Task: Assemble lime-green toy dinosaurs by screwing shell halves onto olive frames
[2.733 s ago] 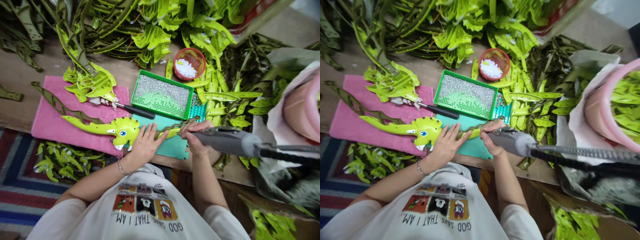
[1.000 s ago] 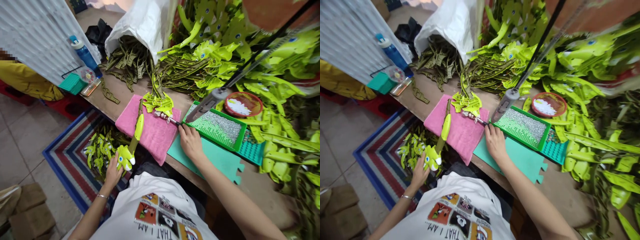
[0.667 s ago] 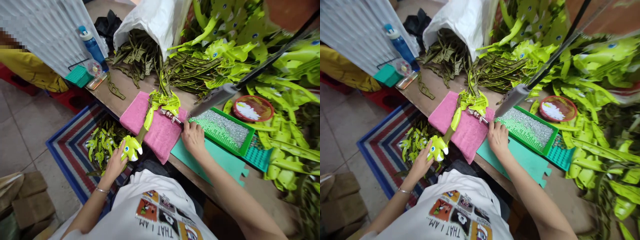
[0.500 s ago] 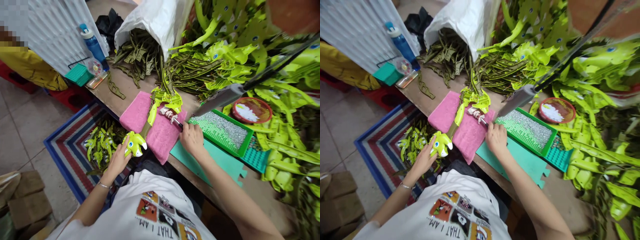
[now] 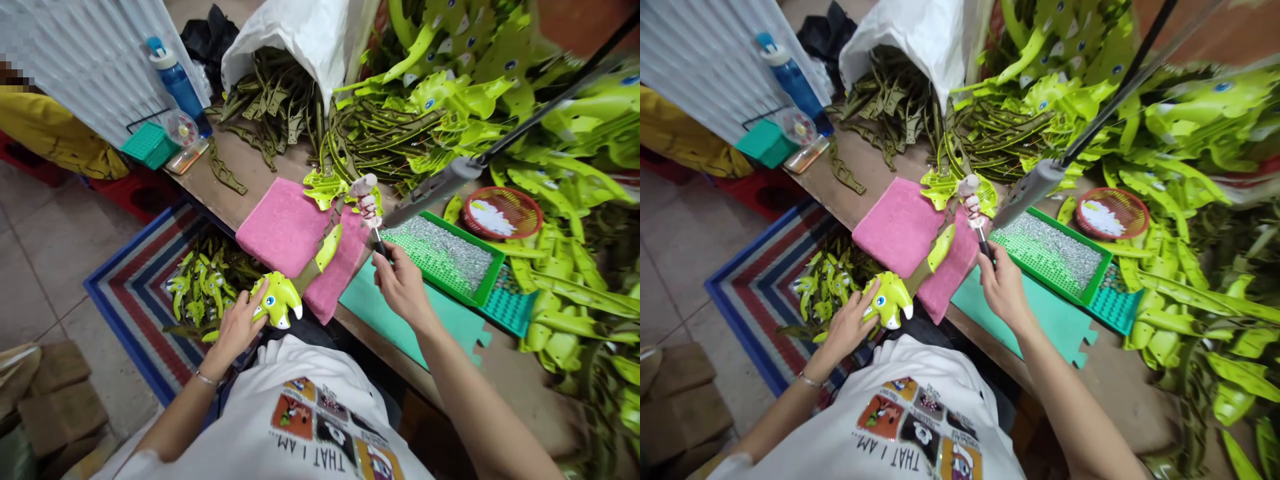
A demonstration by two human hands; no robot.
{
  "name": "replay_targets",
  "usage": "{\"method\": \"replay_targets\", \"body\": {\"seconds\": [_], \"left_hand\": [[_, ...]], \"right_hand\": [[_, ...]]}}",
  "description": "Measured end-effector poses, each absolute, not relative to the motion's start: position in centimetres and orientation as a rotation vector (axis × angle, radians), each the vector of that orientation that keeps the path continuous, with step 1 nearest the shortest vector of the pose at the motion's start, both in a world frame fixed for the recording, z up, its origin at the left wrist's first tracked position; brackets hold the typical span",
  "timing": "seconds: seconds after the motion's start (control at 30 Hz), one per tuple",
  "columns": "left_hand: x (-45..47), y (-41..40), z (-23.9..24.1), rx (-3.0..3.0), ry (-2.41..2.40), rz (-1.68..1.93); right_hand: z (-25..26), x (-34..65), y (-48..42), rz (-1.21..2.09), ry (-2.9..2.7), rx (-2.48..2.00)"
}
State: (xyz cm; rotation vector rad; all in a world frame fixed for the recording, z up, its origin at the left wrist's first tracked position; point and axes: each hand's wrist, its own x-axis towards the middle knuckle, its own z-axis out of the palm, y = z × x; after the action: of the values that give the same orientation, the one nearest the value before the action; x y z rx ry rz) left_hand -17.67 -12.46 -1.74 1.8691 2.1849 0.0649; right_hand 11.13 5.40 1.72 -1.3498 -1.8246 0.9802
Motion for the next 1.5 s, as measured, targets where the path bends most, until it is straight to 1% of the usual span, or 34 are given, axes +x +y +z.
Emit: {"method": "replay_targets", "body": {"seconds": [0.13, 0.27, 0.4, 0.5, 0.57, 0.67, 0.73, 0.8, 0.9, 1.0, 1.13, 1.23, 1.33, 1.4, 1.5], "left_hand": [[-16.3, -12.3, -2.6, 1.799, 2.239, -0.022], [-15.0, -12.5, -2.5, 1.594, 2.201, -0.041], [-14.9, -12.7, -2.9, 1.482, 2.018, 0.16], [-15.3, -12.6, -3.5, 1.478, 1.94, 0.289], [-15.4, -12.5, -3.8, 1.469, 1.934, 0.299], [-15.2, -12.6, -3.7, 1.461, 1.993, 0.223], [-14.8, -12.7, -3.5, 1.463, 2.068, 0.146], [-14.3, -12.8, -3.3, 1.475, 2.128, 0.075], [-13.8, -12.7, -3.0, 1.507, 2.157, 0.004], [-13.9, -12.7, -2.6, 1.524, 2.157, -0.046], [-14.7, -13.4, -1.8, 1.566, 2.237, -0.14], [-15.2, -14.2, -0.9, 1.591, 2.297, -0.252], [-15.3, -14.4, -0.1, 1.587, 2.313, -0.32], [-15.2, -14.2, 0.3, 1.571, 2.306, -0.345], [-15.1, -13.9, 0.4, 1.538, 2.302, -0.378]], "right_hand": [[3.8, 11.9, 1.8, 0.891, -2.015, -1.26], [4.4, 12.3, -1.6, 0.808, -2.3, -1.07], [3.6, 12.1, -3.3, 0.854, -2.567, -1.032], [4.3, 11.7, -3.3, 0.84, -2.709, -1.042], [5.5, 11.6, -3.3, 0.797, -2.703, -1.021], [6.9, 11.7, -3.8, 0.678, -2.62, -0.947], [6.5, 11.7, -4.1, 0.606, -2.654, -0.952], [5.1, 11.5, -4.2, 0.585, -2.753, -1.049], [3.5, 11.3, -3.7, 0.682, -2.824, -1.166], [4.4, 11.5, -3.3, 0.769, -2.709, -1.089], [5.7, 12.6, -3.7, 0.578, -2.408, -1.075], [3.9, 13.2, -4.5, 0.445, -2.253, -1.125], [1.7, 13.6, -4.8, 0.532, -2.35, -1.205], [1.3, 13.6, -4.5, 0.583, -2.409, -1.261], [2.2, 13.1, -3.2, 0.491, -2.291, -1.291]]}}
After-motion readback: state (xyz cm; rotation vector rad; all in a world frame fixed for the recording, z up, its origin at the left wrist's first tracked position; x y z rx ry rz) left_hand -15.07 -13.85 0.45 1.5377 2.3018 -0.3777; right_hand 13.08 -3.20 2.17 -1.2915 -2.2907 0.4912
